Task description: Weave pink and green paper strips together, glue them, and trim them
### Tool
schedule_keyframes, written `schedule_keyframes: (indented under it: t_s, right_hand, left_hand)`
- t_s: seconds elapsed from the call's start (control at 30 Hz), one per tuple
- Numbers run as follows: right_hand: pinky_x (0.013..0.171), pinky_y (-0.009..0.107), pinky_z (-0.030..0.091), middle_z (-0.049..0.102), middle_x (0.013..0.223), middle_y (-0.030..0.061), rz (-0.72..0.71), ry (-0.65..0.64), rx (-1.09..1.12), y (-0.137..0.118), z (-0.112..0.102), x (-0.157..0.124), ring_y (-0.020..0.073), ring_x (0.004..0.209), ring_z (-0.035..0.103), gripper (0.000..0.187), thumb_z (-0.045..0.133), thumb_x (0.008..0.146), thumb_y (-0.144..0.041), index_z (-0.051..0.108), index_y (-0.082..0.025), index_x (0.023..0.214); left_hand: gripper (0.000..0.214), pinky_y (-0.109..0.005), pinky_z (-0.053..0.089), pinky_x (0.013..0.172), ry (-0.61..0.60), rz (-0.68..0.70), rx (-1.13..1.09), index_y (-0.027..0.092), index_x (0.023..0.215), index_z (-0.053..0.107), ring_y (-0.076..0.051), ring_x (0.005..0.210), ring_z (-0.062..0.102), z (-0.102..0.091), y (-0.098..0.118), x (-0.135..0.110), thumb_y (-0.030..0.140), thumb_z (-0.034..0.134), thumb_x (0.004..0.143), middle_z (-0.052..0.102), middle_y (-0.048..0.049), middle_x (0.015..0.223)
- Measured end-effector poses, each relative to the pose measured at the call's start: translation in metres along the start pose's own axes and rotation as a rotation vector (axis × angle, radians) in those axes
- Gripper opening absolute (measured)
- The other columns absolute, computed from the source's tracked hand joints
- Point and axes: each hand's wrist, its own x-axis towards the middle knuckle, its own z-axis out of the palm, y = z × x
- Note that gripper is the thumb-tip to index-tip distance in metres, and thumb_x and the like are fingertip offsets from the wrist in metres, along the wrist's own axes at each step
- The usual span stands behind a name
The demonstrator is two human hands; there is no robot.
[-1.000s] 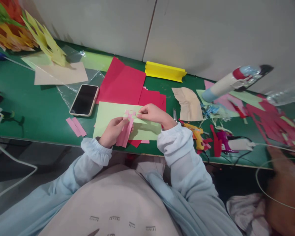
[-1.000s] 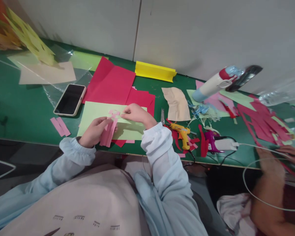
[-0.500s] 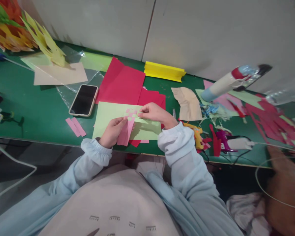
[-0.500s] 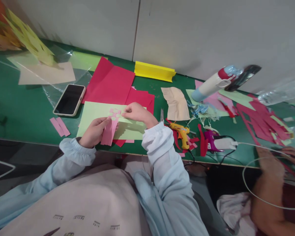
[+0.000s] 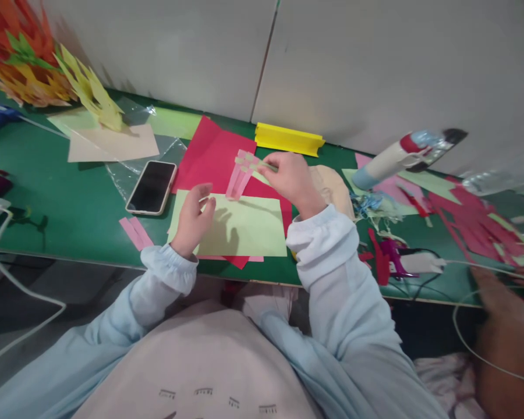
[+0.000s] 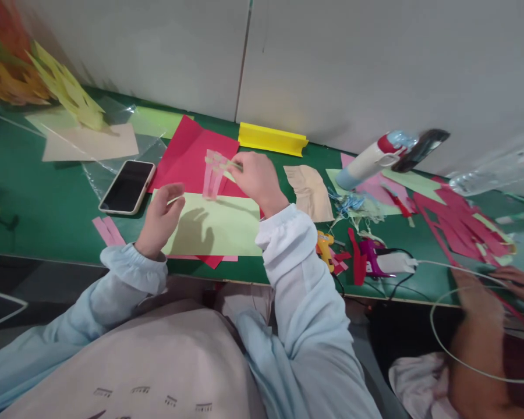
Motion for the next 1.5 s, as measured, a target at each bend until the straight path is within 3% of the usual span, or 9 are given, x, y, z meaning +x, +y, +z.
schedule_keyframes:
  t_s: [0.1,0.23,0.47,0.6,0.7,0.87,1.0,1.2,1.5]
  right_hand:
    - [0.067,0.033,0.031,0.067,0.086,0.0111,-0.120,0.079,-0.243,-0.004,0.003,-0.010,0.0228,0.080,0.055,0.026,0.045,0.095,-0.027,0.069,-0.015,0.094]
    - [0.068,0.035,0.031,0.067,0.084,0.0137,-0.352,-0.053,-0.447,-0.012,0.027,-0.040,0.0238,0.083,0.054,0.032,0.036,0.095,-0.009,0.067,-0.011,0.100]
    - [0.060,0.034,0.029,0.065,0.076,0.0127,-0.513,-0.261,-0.527,-0.030,0.070,-0.096,0.0219,0.075,0.054,0.035,0.031,0.094,-0.002,0.066,-0.008,0.094]
    - [0.063,0.035,0.033,0.067,0.081,0.0152,-0.508,-0.310,-0.485,-0.040,0.071,-0.113,0.0248,0.080,0.057,0.036,0.041,0.100,-0.030,0.065,-0.004,0.101]
    - [0.067,0.036,0.036,0.068,0.082,0.0147,-0.442,-0.354,-0.409,-0.036,0.060,-0.108,0.0252,0.082,0.058,0.050,0.039,0.099,-0.047,0.067,-0.006,0.101]
    - [0.079,0.035,0.039,0.070,0.101,0.0118,-0.454,-0.403,-0.326,-0.007,0.046,-0.068,0.0232,0.094,0.057,0.029,0.042,0.098,-0.021,0.068,-0.012,0.103]
    - [0.082,0.036,0.041,0.063,0.113,0.0140,-0.503,-0.391,-0.227,0.008,0.060,-0.045,0.0243,0.104,0.053,0.027,0.045,0.097,-0.019,0.065,-0.013,0.114]
    - [0.089,0.039,0.043,0.058,0.114,0.0154,-0.504,-0.390,-0.108,0.015,0.083,-0.045,0.0256,0.106,0.049,0.029,0.054,0.095,-0.027,0.063,-0.014,0.119]
    - [0.090,0.039,0.040,0.057,0.113,0.0145,-0.508,-0.385,-0.124,0.019,0.087,-0.048,0.0258,0.104,0.047,0.031,0.053,0.095,-0.031,0.063,-0.014,0.119]
  left_hand:
    - [0.020,-0.033,0.051,0.086,-0.054,-0.140,-0.189,0.018,0.097,0.058,-0.015,0.087,0.064,-0.006,0.000,-0.002,0.032,0.055,0.084,0.066,-0.0067,0.101]
    - [0.023,-0.031,0.051,0.081,-0.071,-0.288,-0.284,0.017,0.095,0.058,-0.013,0.076,0.063,-0.015,0.001,-0.012,0.035,0.057,0.082,0.068,-0.0050,0.089]
    - [0.023,-0.032,0.051,0.082,-0.079,-0.221,-0.062,0.017,0.097,0.059,-0.015,0.080,0.062,-0.034,-0.004,-0.028,0.035,0.055,0.083,0.066,-0.0044,0.089]
    - [0.022,-0.033,0.049,0.081,-0.142,-0.154,0.197,0.018,0.098,0.059,-0.017,0.082,0.063,-0.044,-0.005,-0.034,0.033,0.048,0.086,0.068,-0.0041,0.094]
    - [0.022,-0.032,0.048,0.076,-0.183,-0.076,0.429,0.019,0.098,0.062,-0.019,0.083,0.064,-0.049,-0.004,-0.041,0.031,0.045,0.087,0.069,-0.0046,0.098]
    - [0.024,-0.037,0.048,0.082,-0.327,0.222,0.706,0.019,0.097,0.065,-0.024,0.091,0.062,-0.044,-0.002,-0.049,0.025,0.043,0.090,0.070,-0.0072,0.096]
    - [0.025,-0.041,0.047,0.089,-0.376,0.377,0.822,0.017,0.101,0.064,-0.026,0.096,0.059,-0.036,-0.006,-0.035,0.018,0.043,0.089,0.070,-0.0092,0.099]
    - [0.022,-0.041,0.047,0.090,-0.407,0.385,0.810,0.014,0.104,0.061,-0.026,0.093,0.059,-0.029,-0.020,-0.010,0.017,0.047,0.086,0.072,-0.0100,0.099]
    - [0.021,-0.040,0.046,0.089,-0.431,0.371,0.715,0.017,0.105,0.057,-0.025,0.092,0.059,-0.020,-0.023,-0.015,0.019,0.047,0.087,0.071,-0.0090,0.101]
